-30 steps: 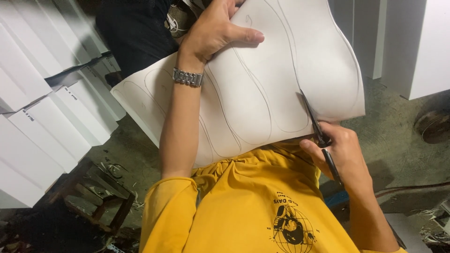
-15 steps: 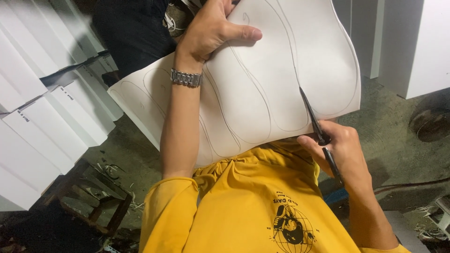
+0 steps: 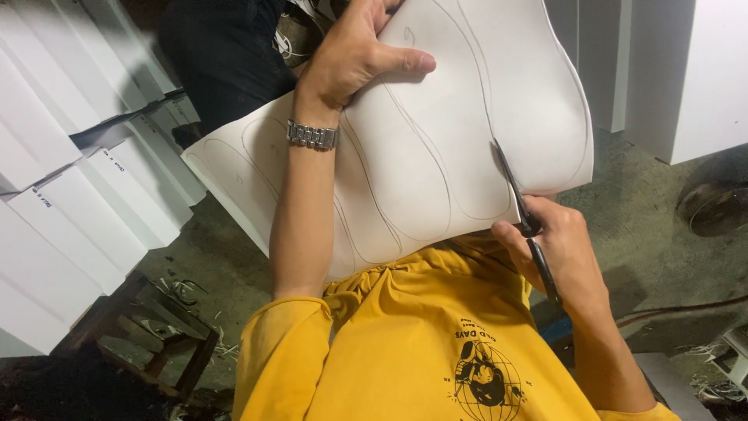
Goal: The person uses scissors to cut out shoe insole shapes from a large sheet of white foam. They carefully follow the drawn outlines, separating each insole and placing the finished pieces onto a nearby table.
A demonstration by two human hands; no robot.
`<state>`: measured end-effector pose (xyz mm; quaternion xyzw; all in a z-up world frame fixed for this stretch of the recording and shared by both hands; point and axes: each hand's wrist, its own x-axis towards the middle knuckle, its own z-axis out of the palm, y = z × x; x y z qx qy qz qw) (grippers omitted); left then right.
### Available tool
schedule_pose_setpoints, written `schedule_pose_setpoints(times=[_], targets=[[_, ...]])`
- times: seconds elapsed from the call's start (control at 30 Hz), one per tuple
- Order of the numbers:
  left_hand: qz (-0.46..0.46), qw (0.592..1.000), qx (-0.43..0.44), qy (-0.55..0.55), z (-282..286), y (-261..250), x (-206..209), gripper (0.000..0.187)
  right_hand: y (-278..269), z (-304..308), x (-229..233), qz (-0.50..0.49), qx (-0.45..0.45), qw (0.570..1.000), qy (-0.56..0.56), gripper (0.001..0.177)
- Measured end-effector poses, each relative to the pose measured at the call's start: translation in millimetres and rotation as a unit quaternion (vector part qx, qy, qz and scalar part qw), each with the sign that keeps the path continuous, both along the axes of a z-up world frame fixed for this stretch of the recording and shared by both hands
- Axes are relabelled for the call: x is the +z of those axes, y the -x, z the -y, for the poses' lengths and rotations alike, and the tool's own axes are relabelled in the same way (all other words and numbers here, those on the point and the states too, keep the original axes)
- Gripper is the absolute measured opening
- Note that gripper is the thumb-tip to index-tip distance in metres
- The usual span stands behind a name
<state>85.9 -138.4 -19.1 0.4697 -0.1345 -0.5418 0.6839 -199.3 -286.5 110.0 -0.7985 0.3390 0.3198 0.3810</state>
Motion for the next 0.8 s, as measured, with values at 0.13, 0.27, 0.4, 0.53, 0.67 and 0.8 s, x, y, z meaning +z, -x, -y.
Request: schedule_pose_setpoints(times=[0.13, 0.27, 0.4, 0.53, 0.67, 0.8], targets=[[-0.002, 0.999, 0.009, 0.037, -1.4, 0.5, 0.7, 0.057, -5.5, -0.7, 7.7, -0.001, 0.008, 1.000, 0.008, 0.043], [0.022, 0.995, -0.004, 0.098, -1.4, 0.0, -0.1, 0.051, -3.7, 0.2, 14.7, -0.025, 0.017, 1.000, -0.007, 0.039], [0.023, 0.995, 0.003, 0.094, 0.9, 2.7, 5.0, 0.047, 4.8, 0.0, 16.3, -0.049, 0.031, 0.998, 0.021, 0.034], [0.010, 0.995, 0.008, 0.095, 0.7, 4.1, 7.1, 0.047, 7.9, -0.6, 8.8, -0.036, 0.025, 0.999, 0.008, 0.040], [0.025, 0.996, 0.007, 0.091, -0.8, 2.2, 4.2, 0.044, 3.0, -0.4, 6.9, 0.024, 0.018, 1.000, -0.006, 0.046], [0.036, 0.993, 0.015, 0.109, -2.0, 0.9, 0.1, 0.045, -0.1, 1.0, 8.1, 0.015, 0.008, 1.000, -0.004, 0.044]])
